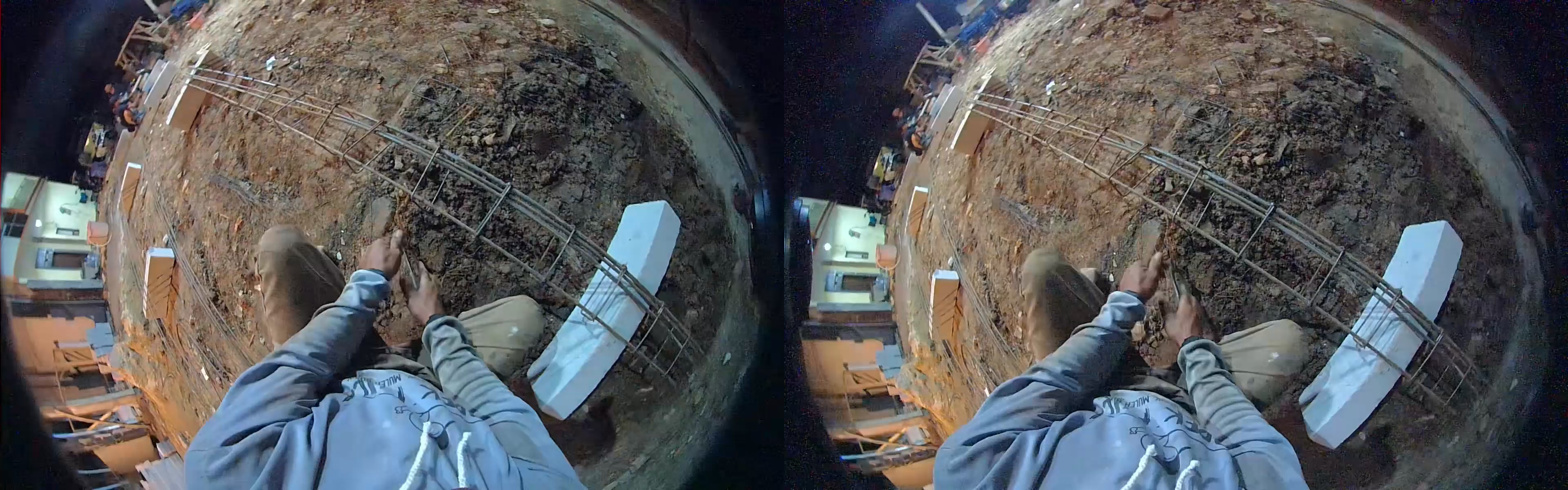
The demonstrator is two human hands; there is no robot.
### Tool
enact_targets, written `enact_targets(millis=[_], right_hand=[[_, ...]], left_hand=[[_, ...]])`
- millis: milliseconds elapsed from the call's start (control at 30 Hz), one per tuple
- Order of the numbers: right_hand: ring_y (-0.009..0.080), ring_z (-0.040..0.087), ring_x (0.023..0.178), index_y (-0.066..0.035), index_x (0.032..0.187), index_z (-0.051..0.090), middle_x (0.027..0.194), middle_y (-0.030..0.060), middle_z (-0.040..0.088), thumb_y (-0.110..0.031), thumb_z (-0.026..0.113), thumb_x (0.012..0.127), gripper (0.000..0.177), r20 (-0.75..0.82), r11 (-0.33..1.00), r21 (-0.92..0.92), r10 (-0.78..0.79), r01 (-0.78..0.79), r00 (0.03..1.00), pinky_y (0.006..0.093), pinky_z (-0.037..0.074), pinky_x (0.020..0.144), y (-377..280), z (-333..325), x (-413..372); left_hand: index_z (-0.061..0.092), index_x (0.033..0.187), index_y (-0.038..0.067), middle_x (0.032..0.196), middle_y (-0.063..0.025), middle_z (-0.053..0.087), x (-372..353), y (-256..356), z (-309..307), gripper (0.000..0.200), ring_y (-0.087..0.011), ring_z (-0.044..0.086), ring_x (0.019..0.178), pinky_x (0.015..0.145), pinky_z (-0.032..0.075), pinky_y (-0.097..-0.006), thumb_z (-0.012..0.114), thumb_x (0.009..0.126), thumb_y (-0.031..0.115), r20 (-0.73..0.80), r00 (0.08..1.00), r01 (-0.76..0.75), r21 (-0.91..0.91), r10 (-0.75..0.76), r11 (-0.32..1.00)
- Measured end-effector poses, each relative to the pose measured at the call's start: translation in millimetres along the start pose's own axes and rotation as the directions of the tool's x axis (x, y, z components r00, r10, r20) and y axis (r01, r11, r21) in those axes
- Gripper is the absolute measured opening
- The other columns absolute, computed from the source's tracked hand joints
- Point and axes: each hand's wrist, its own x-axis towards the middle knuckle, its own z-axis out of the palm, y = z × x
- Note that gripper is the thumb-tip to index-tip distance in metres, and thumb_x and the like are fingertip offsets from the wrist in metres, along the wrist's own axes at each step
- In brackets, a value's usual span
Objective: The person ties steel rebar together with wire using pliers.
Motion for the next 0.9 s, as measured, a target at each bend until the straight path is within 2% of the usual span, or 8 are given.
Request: enact_targets(millis=[200,367,433,500,567,633,667,900], right_hand=[[0.0340,0.055,0.094,0.002,0.108,0.052,0.101,0.0231,0.056,0.002,0.035,0.075,0.038,-0.184,0.543,0.832,0.084,0.110,0.979,0.0354,0.042,0.082,-52,-22,41],[0.0324,0.056,0.074,0.008,0.101,0.054,0.084,0.0194,0.057,-0.001,0.036,0.081,0.028,-0.575,0.862,0.462,0.112,0.209,0.810,0.0376,0.045,0.067,-42,17,50],[0.0291,0.051,0.062,0.007,0.109,0.051,0.081,0.0191,0.056,-0.007,0.038,0.086,0.029,0.040,0.124,0.977,0.692,-0.173,0.721,0.0376,0.041,0.055,-53,33,39],[0.0315,0.048,0.107,0.000,0.120,0.045,0.118,0.0190,0.049,-0.021,0.037,0.092,0.036,-0.069,0.471,0.787,0.709,-0.399,0.702,0.0361,0.037,0.090,-47,41,48],[0.0199,0.044,0.052,0.001,0.126,0.040,0.082,0.0154,0.057,-0.027,0.042,0.091,0.045,0.389,-0.003,0.785,0.781,-0.619,0.489,0.0354,0.038,0.047,-70,22,65],[0.0279,0.043,0.113,-0.003,0.118,0.045,0.126,0.0162,0.043,-0.021,0.037,0.091,0.033,0.082,0.281,0.818,0.807,-0.502,0.585,0.0387,0.035,0.092,-89,25,83],[0.0259,0.049,0.103,-0.003,0.114,0.047,0.117,0.0147,0.049,-0.020,0.036,0.091,0.030,-0.137,0.277,0.813,0.946,-0.511,0.294,0.0376,0.039,0.086,-110,33,109],[0.0122,0.040,0.046,-0.008,0.092,0.056,0.062,0.0040,0.051,-0.013,0.039,0.089,0.018,-0.098,0.204,0.967,0.853,-0.155,0.513,0.0284,0.033,0.041,-117,46,91]], left_hand=[[0.055,0.113,0.003,0.095,-0.0171,0.060,18,22,-12,0.047,-0.0270,0.057,0.086,0.073,0.042,-0.0358,0.036,0.092,0.041,0.083,0.823,-0.369,-0.674,0.562,0.640],[0.057,0.090,0.006,0.090,-0.0124,0.058,56,19,-30,0.037,-0.0308,0.053,0.085,0.080,0.036,-0.0442,0.046,0.086,0.041,-0.129,0.734,-0.641,0.194,0.667,0.743],[0.056,0.096,0.008,0.100,-0.0115,0.056,75,28,-55,0.036,-0.0303,0.047,0.101,0.089,0.028,-0.0477,0.050,0.083,0.041,-0.228,0.612,-0.757,0.110,0.758,0.644],[0.056,0.097,0.010,0.099,-0.0108,0.057,110,23,-43,0.033,-0.0301,0.048,0.100,0.092,0.027,-0.0481,0.051,0.082,0.039,-0.211,0.489,-0.823,0.211,0.846,0.528],[0.058,0.096,0.011,0.093,-0.0106,0.059,134,18,-33,0.032,-0.0304,0.051,0.096,0.092,0.028,-0.0483,0.053,0.081,0.039,-0.071,0.487,-0.853,0.177,0.870,0.492],[0.060,0.094,0.012,0.088,-0.0103,0.061,147,25,-30,0.031,-0.0307,0.054,0.091,0.092,0.029,-0.0484,0.054,0.080,0.039,0.076,0.459,-0.883,0.147,0.885,0.445],[0.061,0.090,0.012,0.084,-0.0105,0.062,149,27,-29,0.030,-0.0306,0.056,0.087,0.090,0.032,-0.0484,0.056,0.079,0.039,0.080,0.415,-0.907,0.114,0.907,0.405],[0.064,0.091,0.015,0.082,-0.0104,0.064,212,15,-34,0.032,-0.0309,0.061,0.076,0.064,0.049,-0.0398,0.053,0.079,0.043,0.399,0.358,-0.929,0.057,0.844,0.366]])
